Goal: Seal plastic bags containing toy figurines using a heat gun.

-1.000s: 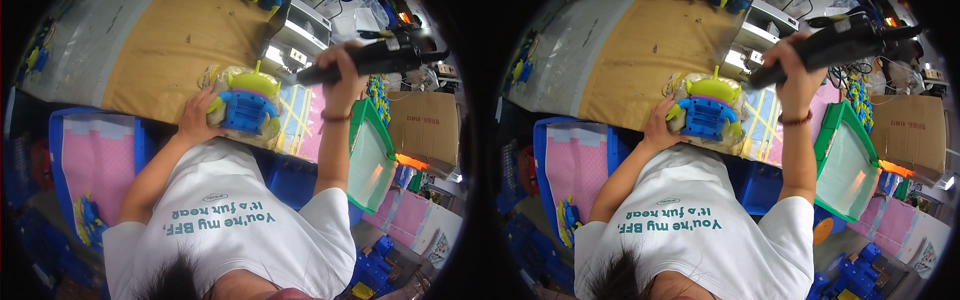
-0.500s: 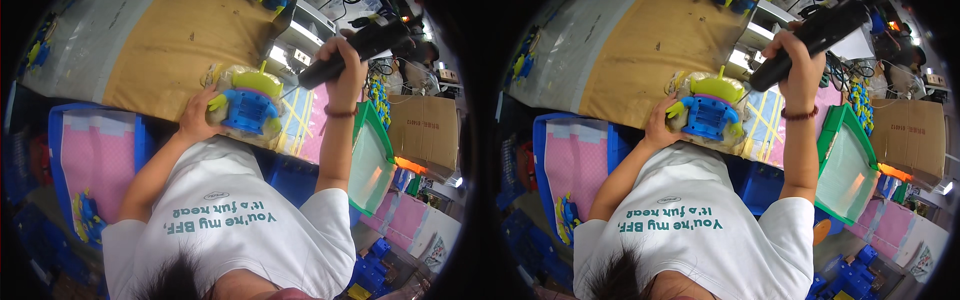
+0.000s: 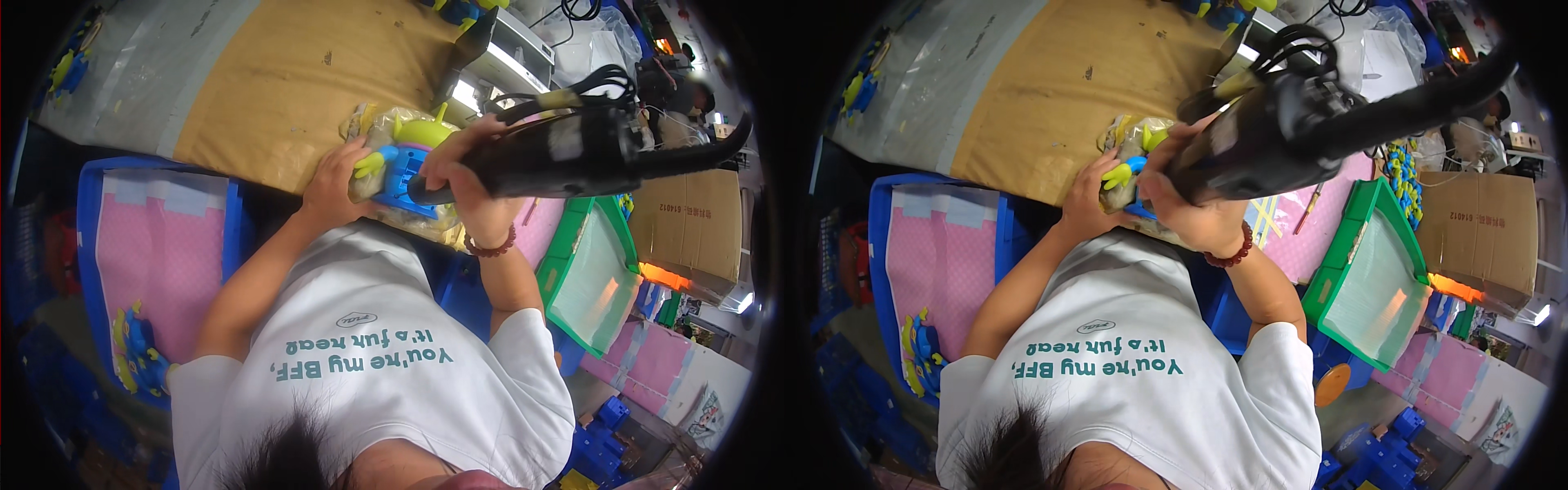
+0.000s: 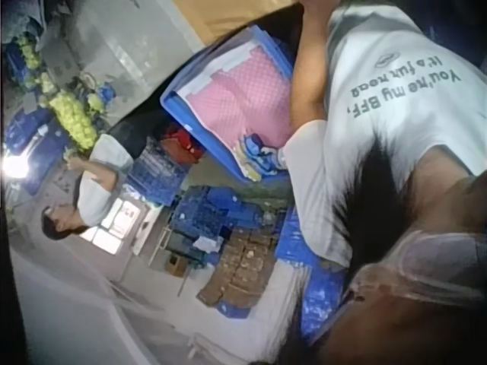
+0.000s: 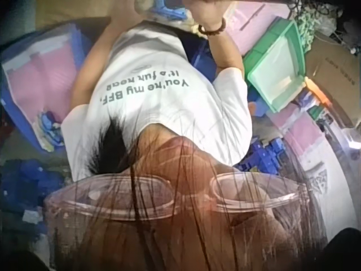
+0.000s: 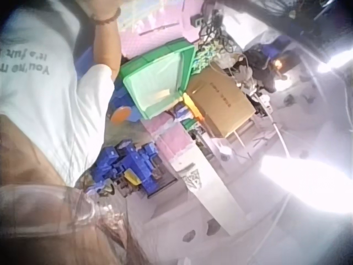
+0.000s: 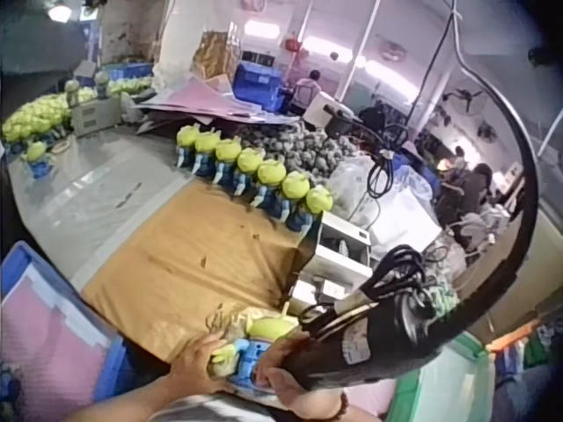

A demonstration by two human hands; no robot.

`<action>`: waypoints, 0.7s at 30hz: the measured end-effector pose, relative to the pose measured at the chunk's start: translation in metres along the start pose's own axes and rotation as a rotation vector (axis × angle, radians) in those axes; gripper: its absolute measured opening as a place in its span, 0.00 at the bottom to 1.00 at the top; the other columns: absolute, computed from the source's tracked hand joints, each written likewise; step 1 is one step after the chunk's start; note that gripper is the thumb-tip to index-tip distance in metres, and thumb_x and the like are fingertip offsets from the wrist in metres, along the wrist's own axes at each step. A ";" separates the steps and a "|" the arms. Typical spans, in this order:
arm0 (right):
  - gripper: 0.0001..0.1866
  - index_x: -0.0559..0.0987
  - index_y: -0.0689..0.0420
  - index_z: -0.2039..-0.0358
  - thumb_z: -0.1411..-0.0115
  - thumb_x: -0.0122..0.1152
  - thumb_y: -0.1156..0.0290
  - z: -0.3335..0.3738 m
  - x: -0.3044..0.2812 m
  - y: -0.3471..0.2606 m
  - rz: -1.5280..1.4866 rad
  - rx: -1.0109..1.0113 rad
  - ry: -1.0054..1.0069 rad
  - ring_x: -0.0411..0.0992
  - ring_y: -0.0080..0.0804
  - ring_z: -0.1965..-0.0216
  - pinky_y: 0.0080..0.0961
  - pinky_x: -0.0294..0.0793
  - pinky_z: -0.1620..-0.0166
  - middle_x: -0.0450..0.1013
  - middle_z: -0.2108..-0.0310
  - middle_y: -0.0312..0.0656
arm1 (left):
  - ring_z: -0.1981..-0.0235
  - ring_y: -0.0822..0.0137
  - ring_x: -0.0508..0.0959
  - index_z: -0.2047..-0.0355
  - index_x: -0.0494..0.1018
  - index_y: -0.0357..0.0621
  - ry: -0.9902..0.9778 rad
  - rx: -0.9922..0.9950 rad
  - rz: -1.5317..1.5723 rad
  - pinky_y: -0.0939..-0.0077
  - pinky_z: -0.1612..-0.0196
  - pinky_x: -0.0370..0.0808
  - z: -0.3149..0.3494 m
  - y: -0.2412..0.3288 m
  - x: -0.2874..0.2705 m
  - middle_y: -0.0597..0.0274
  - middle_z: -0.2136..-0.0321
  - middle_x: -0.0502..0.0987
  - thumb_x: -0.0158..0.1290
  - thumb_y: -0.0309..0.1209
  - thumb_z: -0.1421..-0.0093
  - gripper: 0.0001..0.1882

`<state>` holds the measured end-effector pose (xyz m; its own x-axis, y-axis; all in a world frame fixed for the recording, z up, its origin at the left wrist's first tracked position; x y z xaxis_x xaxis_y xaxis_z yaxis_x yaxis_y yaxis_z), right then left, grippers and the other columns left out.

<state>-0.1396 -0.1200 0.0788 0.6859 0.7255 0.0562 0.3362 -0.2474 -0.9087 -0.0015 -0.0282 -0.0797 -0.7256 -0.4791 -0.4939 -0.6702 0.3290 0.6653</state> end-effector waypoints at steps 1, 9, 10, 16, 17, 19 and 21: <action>0.19 0.64 0.60 0.55 0.46 0.57 0.79 0.002 0.001 0.003 0.071 -0.026 -0.038 0.69 0.32 0.77 0.31 0.74 0.66 0.69 0.76 0.42 | 0.45 0.45 0.69 0.45 0.62 0.38 0.000 0.013 -0.006 0.57 0.42 0.66 -0.001 0.000 0.000 0.43 0.44 0.67 0.70 0.45 0.61 0.46; 0.19 0.65 0.58 0.55 0.48 0.56 0.81 0.017 0.008 0.016 0.230 -0.127 -0.254 0.69 0.31 0.77 0.29 0.73 0.69 0.68 0.78 0.42 | 0.44 0.46 0.67 0.46 0.62 0.43 0.010 -0.023 0.031 0.55 0.41 0.63 0.005 -0.003 0.003 0.45 0.43 0.66 0.72 0.41 0.65 0.46; 0.19 0.65 0.58 0.55 0.48 0.56 0.81 0.018 0.007 0.018 0.231 -0.127 -0.258 0.69 0.31 0.77 0.28 0.73 0.69 0.68 0.78 0.42 | 0.44 0.46 0.67 0.47 0.62 0.43 0.006 -0.026 0.032 0.55 0.41 0.63 0.005 -0.003 0.003 0.45 0.43 0.66 0.72 0.41 0.66 0.46; 0.19 0.64 0.56 0.56 0.49 0.56 0.81 0.022 0.007 0.019 0.222 -0.119 -0.270 0.68 0.30 0.77 0.27 0.71 0.70 0.68 0.77 0.42 | 0.44 0.46 0.67 0.46 0.62 0.43 0.009 -0.052 0.012 0.56 0.41 0.63 0.006 -0.004 0.004 0.46 0.44 0.66 0.72 0.44 0.66 0.48; 0.20 0.64 0.56 0.56 0.49 0.56 0.81 0.022 0.007 0.019 0.214 -0.110 -0.269 0.68 0.30 0.77 0.27 0.71 0.70 0.68 0.77 0.42 | 0.44 0.46 0.67 0.48 0.63 0.43 -0.028 -0.082 0.027 0.56 0.42 0.63 0.002 -0.001 0.001 0.47 0.44 0.66 0.71 0.44 0.65 0.45; 0.20 0.64 0.56 0.56 0.49 0.56 0.81 0.021 0.004 0.020 0.204 -0.081 -0.254 0.68 0.30 0.77 0.26 0.71 0.71 0.68 0.77 0.41 | 0.44 0.47 0.67 0.51 0.67 0.44 -0.102 -0.142 0.056 0.56 0.44 0.65 -0.007 0.006 -0.008 0.48 0.44 0.66 0.70 0.45 0.62 0.39; 0.20 0.64 0.55 0.56 0.49 0.56 0.81 0.017 -0.001 0.020 0.154 -0.040 -0.208 0.68 0.30 0.77 0.26 0.71 0.71 0.68 0.77 0.41 | 0.49 0.46 0.70 0.56 0.70 0.42 -0.182 -0.217 -0.090 0.57 0.48 0.68 -0.022 0.013 -0.017 0.47 0.49 0.71 0.65 0.47 0.55 0.31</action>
<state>-0.1444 -0.1147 0.0535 0.5850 0.7927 -0.1713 0.2662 -0.3872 -0.8827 0.0056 -0.0335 -0.0508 -0.6943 -0.3378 -0.6355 -0.6980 0.1008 0.7089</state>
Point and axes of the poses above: each hand's wrist, its own z-axis away from the middle knuckle, its own x-axis out of the palm, y = z × x, the point moved 3 cm from there along -z, towards the middle knuckle
